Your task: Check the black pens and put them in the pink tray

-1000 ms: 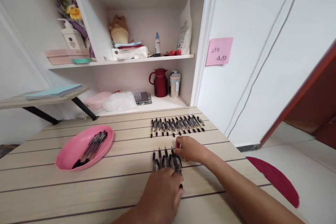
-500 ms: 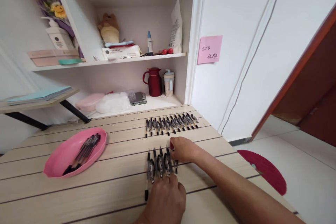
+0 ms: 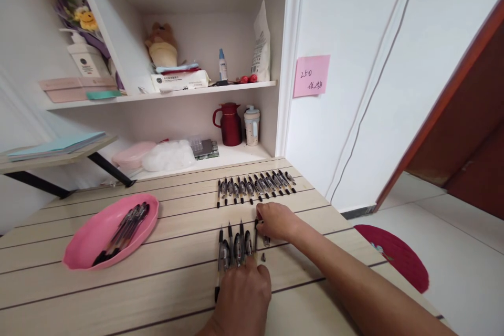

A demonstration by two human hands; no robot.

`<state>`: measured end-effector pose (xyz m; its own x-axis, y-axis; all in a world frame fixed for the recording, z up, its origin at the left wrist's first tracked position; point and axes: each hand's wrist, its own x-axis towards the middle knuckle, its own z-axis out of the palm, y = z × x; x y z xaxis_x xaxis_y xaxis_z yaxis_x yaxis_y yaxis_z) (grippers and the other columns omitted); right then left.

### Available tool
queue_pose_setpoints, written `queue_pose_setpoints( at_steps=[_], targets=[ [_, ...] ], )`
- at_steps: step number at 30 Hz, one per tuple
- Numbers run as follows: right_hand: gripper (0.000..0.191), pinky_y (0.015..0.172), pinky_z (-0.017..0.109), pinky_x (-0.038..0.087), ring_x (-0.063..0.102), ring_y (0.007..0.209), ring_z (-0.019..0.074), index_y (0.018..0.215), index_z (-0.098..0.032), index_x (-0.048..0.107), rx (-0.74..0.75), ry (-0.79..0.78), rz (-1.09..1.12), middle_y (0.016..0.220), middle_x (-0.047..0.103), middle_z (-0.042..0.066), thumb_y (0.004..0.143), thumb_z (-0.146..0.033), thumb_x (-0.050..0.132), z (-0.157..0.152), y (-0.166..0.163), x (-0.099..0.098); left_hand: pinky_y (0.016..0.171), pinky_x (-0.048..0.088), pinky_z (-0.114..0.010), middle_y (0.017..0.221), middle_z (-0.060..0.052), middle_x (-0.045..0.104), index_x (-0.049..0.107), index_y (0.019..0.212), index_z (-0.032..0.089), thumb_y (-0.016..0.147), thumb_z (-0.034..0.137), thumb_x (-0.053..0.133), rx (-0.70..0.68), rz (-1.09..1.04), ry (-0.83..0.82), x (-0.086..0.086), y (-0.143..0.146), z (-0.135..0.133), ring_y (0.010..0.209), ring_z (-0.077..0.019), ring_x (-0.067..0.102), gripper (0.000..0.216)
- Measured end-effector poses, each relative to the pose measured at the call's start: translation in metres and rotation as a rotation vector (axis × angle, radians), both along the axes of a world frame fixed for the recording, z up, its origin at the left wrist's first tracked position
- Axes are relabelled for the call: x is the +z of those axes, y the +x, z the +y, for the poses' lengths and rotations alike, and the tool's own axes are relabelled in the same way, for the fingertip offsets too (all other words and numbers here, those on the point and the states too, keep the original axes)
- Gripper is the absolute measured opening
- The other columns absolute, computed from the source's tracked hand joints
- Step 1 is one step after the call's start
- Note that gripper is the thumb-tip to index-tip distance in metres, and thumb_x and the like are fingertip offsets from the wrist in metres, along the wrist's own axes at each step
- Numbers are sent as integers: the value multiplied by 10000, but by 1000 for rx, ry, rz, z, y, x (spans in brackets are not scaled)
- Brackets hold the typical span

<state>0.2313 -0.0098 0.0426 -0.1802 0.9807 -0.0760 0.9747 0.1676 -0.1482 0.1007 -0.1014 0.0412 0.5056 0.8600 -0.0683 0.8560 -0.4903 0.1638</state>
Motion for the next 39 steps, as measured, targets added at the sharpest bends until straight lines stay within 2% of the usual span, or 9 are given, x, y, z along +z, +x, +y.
queue_pose_setpoints(
  at_steps=[5, 9, 14, 18, 21, 25, 28, 34, 39],
  targets=[
    [280, 632, 312, 411, 590, 829, 263, 907, -149, 583, -1, 20, 6, 885, 643, 135, 653, -217, 487, 0, 0, 0, 568, 410, -330, 891, -145, 587, 602, 918, 138, 690, -8, 373, 90, -1, 98, 3, -8, 7, 663, -231, 592, 355],
    [245, 605, 287, 397, 591, 788, 233, 874, -164, 604, -4, 41, 17, 850, 652, 111, 658, -195, 491, -1, 3, 6, 586, 399, -279, 897, -87, 580, 605, 904, 177, 737, 83, 397, 156, -50, 188, 14, -25, 24, 681, -178, 575, 283],
    [122, 498, 213, 350, 575, 636, 151, 690, -225, 652, 267, -202, 129, 714, 656, 0, 575, -224, 611, -13, 8, 22, 675, 421, -279, 792, -42, 631, 673, 799, 194, 725, 158, 473, 302, -485, 265, 32, -67, 54, 708, -165, 570, 216],
    [166, 481, 214, 321, 575, 614, 159, 669, -237, 665, 354, -199, 61, 672, 655, -14, 504, -229, 682, -21, 1, 23, 569, 460, -213, 673, -39, 652, 671, 771, 140, 617, 130, 615, 619, -1162, -38, 35, -104, 75, 614, -139, 588, 164],
    [124, 483, 217, 319, 580, 599, 159, 620, -231, 662, 377, -192, 30, 648, 658, -16, 505, -184, 674, -23, -7, 18, 472, 460, -149, 583, -29, 625, 649, 780, 99, 642, 45, 589, 708, -1625, -319, 30, -120, 84, 522, -91, 579, 160],
    [86, 489, 213, 331, 570, 578, 145, 568, -212, 645, 359, -190, 112, 618, 649, -13, 509, -150, 647, -21, -7, 16, 424, 474, -117, 578, -30, 611, 628, 770, 88, 691, -25, 523, 794, -1900, -594, 16, -124, 89, 472, -67, 578, 174],
    [58, 483, 202, 348, 551, 563, 122, 571, -183, 612, 296, -151, 312, 611, 634, -2, 554, -135, 585, -14, 5, 18, 412, 484, -123, 589, -36, 609, 617, 780, 87, 711, -32, 503, 804, -1912, -742, 7, -119, 89, 447, -63, 574, 179],
    [131, 466, 204, 404, 546, 509, 102, 729, -154, 539, 153, -268, 1084, 537, 567, -27, 646, -240, 592, 10, 28, 14, 443, 500, -128, 608, -37, 624, 613, 805, 90, 716, -41, 503, 764, -1889, -861, -2, -101, 82, 474, -69, 596, 192],
    [283, 473, 208, 402, 531, 532, 89, 777, -147, 564, 55, -37, 1515, 595, 557, -19, 604, -344, 670, 14, 20, 14, 454, 502, -132, 602, -35, 626, 619, 789, 81, 694, -42, 534, 756, -1840, -901, -7, -89, 75, 491, -79, 606, 177]
  ],
)
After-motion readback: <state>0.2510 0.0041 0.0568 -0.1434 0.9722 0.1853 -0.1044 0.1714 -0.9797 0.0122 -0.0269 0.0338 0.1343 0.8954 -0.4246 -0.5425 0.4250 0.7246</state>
